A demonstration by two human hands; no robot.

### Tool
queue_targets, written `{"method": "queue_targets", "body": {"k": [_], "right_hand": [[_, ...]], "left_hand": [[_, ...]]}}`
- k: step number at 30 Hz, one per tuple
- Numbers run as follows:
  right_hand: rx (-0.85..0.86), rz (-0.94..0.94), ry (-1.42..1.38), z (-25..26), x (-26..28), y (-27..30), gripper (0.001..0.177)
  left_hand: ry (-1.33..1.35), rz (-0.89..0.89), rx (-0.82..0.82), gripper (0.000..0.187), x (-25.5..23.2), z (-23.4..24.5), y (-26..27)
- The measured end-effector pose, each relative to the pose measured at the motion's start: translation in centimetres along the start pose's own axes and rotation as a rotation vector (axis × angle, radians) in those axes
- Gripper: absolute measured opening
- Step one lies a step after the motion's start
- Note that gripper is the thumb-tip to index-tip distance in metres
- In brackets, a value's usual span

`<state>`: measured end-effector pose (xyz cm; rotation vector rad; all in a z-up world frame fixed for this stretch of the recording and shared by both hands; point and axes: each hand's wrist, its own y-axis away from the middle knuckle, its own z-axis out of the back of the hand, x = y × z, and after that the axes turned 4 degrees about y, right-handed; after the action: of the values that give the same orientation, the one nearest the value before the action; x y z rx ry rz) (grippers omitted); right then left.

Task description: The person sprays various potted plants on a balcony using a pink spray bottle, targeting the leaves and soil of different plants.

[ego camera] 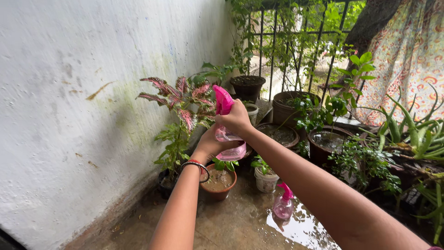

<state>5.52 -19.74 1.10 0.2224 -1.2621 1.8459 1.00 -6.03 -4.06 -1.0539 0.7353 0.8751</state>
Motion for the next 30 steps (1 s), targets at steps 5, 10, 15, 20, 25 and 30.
{"method": "queue_targets", "body": {"k": [5, 10, 15, 20, 25, 30], "right_hand": [[0.084, 0.075, -0.018, 0.7, -3.9, 3.0, 0.031], [0.119, -0.039, 0.100, 1.0, -5.9, 5.7, 0.031], [0.066, -0.100, 0.063, 1.2, -7.7, 7.1, 0.039], [0.071, -0.159, 0.085, 1.7, -9.8, 7.7, 0.038], [0.079, -0.233, 0.184, 2.4, -10.7, 8.0, 0.034], [0.075, -0.247, 0.152, 2.6, -11.6, 7.9, 0.037]], "left_hand": [[-0.030, 0.034, 0.132, 0.101, 3.8, -3.4, 0.4], [-0.015, 0.046, 0.265, 0.084, 7.5, -6.2, 0.1], [0.084, 0.129, 0.309, 0.083, 8.8, -8.5, -0.6], [0.182, 0.197, 0.226, 0.090, 8.5, -10.5, -0.2], [0.159, 0.143, 0.252, 0.080, 8.7, -11.9, -1.2], [0.244, 0.125, 0.278, 0.074, 9.5, -12.4, -1.5]]}}
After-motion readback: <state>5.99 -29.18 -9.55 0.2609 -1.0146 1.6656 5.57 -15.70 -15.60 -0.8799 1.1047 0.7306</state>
